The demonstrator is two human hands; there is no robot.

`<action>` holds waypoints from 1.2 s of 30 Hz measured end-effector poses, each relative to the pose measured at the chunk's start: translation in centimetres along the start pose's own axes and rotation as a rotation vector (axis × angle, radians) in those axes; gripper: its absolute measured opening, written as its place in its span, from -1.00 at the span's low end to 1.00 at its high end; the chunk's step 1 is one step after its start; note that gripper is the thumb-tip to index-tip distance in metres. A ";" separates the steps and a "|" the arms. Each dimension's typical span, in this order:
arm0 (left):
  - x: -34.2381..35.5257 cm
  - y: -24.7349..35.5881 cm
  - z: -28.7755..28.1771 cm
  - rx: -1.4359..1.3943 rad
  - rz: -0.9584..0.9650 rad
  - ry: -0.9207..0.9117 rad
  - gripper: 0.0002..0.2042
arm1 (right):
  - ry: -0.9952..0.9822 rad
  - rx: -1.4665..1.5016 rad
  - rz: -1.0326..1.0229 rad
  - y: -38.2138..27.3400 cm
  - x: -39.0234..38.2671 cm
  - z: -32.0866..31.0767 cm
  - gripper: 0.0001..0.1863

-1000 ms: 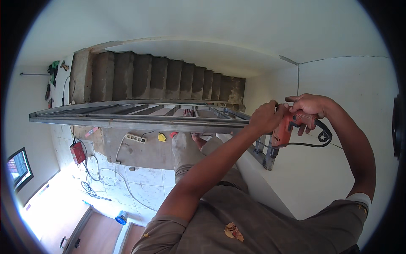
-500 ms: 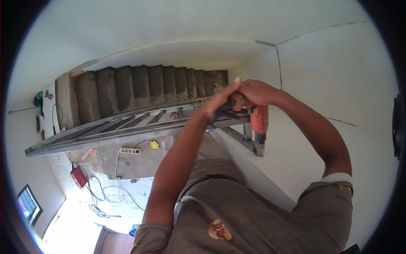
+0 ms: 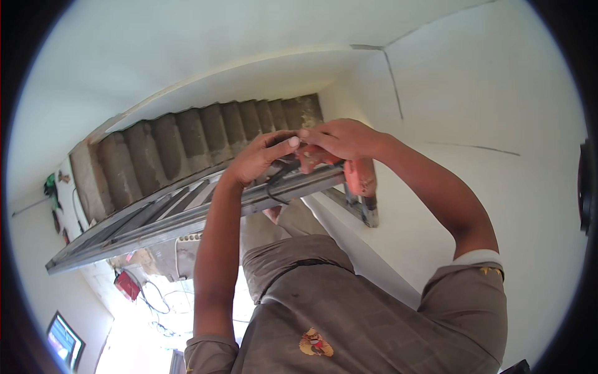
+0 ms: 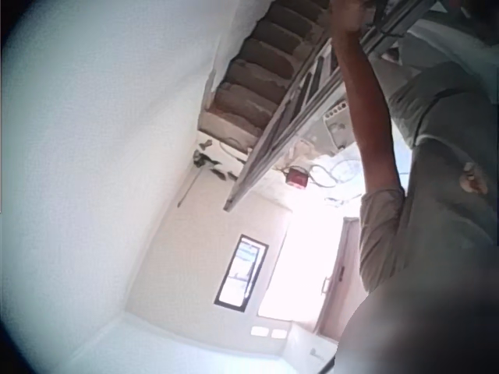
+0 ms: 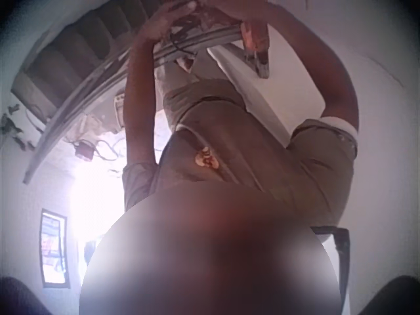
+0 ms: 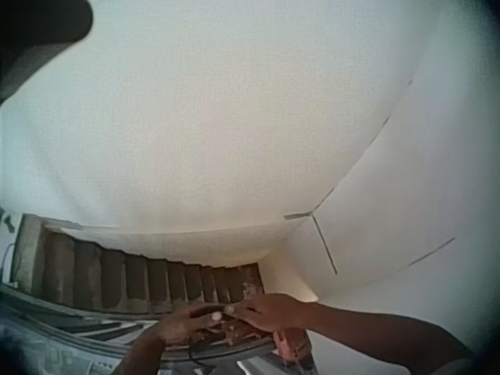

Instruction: Drilling holes in a metal railing frame and a wall using a power drill.

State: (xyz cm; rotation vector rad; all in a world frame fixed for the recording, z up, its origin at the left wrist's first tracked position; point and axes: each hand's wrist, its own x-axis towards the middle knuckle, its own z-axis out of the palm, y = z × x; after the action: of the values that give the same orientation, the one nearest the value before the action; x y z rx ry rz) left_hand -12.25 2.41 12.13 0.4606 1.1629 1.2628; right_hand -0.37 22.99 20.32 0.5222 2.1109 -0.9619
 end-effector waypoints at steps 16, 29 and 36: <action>-37.2 -14.0 -2.1 -0.322 0.334 1.780 -0.65 | 0.113 -0.113 -0.223 -8.2 5.2 -1.9 -0.35; -51.9 -30.9 -2.0 -0.226 0.014 1.774 -0.56 | 0.154 -0.454 -0.356 -31.5 3.0 12.8 -0.31; -68.7 -39.0 -5.8 -0.052 -0.201 1.567 -0.54 | 0.370 -0.078 -0.892 -43.1 5.5 39.1 -0.55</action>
State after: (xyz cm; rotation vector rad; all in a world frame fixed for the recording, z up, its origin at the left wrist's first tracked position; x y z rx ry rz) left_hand 10.43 -73.29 6.75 -0.8883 2.3307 1.3996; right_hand -12.41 -34.21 18.95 -0.3702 2.7643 -1.3094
